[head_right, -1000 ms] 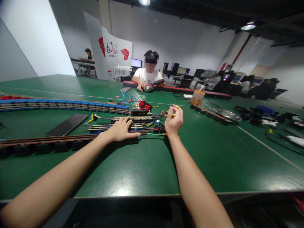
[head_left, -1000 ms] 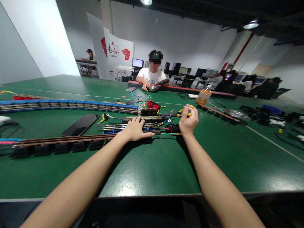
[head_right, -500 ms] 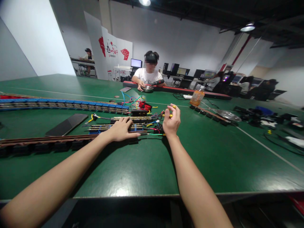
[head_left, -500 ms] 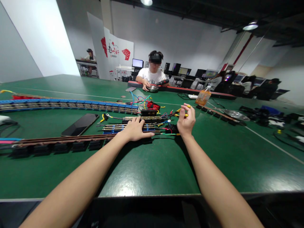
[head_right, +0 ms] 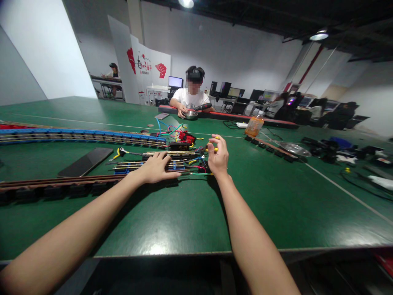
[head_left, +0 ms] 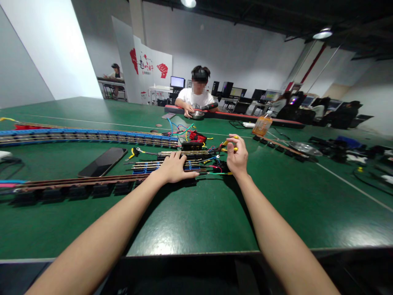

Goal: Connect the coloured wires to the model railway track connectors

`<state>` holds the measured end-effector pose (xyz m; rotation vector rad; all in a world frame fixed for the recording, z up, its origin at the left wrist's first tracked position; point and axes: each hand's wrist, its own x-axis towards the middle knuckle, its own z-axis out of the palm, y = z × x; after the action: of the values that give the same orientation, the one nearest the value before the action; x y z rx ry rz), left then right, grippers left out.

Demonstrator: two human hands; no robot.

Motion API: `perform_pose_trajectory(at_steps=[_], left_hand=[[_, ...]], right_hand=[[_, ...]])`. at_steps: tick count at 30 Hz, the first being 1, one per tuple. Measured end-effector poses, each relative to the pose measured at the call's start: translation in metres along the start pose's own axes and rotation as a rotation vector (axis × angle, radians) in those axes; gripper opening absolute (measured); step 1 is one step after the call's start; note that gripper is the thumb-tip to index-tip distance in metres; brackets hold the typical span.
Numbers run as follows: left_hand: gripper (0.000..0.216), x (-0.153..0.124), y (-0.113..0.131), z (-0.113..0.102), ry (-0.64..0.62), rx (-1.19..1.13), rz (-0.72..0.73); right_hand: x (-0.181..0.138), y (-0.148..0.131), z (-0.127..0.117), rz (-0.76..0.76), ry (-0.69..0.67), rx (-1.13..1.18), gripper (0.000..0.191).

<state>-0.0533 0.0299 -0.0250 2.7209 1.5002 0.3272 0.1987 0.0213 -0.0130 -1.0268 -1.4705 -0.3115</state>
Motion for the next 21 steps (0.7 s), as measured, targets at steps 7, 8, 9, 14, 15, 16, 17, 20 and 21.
perform_pose_trajectory(at_steps=[7, 8, 9, 14, 15, 16, 17, 20, 21], left_hand=[[0.1, 0.0003, -0.001, 0.001, 0.0, -0.002, 0.006], [0.1, 0.0003, -0.0009, 0.0011, 0.001, 0.001, 0.006], [0.101, 0.0004, -0.0008, 0.0011, 0.002, 0.003, 0.005], [0.101, 0.0, 0.0002, 0.0001, 0.0, 0.002, 0.004], [0.101, -0.0001, 0.0004, -0.0002, -0.002, 0.003, 0.003], [0.101, -0.0002, 0.0005, -0.0004, -0.004, 0.003, 0.002], [0.1, -0.0002, 0.0005, -0.0006, -0.004, 0.003, 0.002], [0.101, -0.0001, 0.0003, -0.0007, -0.003, 0.004, 0.004], [0.102, -0.0001, 0.0002, -0.0006, -0.003, 0.005, 0.006]], right_hand=[[0.0006, 0.0047, -0.002, 0.0, -0.032, -0.011, 0.038], [0.0006, 0.0048, -0.0025, -0.008, -0.038, -0.014, 0.037], [0.0006, 0.0047, -0.003, -0.014, -0.048, -0.014, 0.037], [0.0014, 0.0023, -0.0045, -0.025, -0.169, -0.003, 0.03], [0.0014, 0.0023, -0.0041, -0.031, -0.186, 0.0, 0.028], [0.0013, 0.0026, -0.0034, -0.038, -0.192, 0.002, 0.025], [0.0009, 0.0034, -0.0025, -0.041, -0.184, 0.005, 0.023], [-0.0009, 0.0073, 0.0009, 0.004, -0.114, 0.021, 0.022], [-0.0015, 0.0085, 0.0017, 0.031, -0.083, 0.033, 0.025]])
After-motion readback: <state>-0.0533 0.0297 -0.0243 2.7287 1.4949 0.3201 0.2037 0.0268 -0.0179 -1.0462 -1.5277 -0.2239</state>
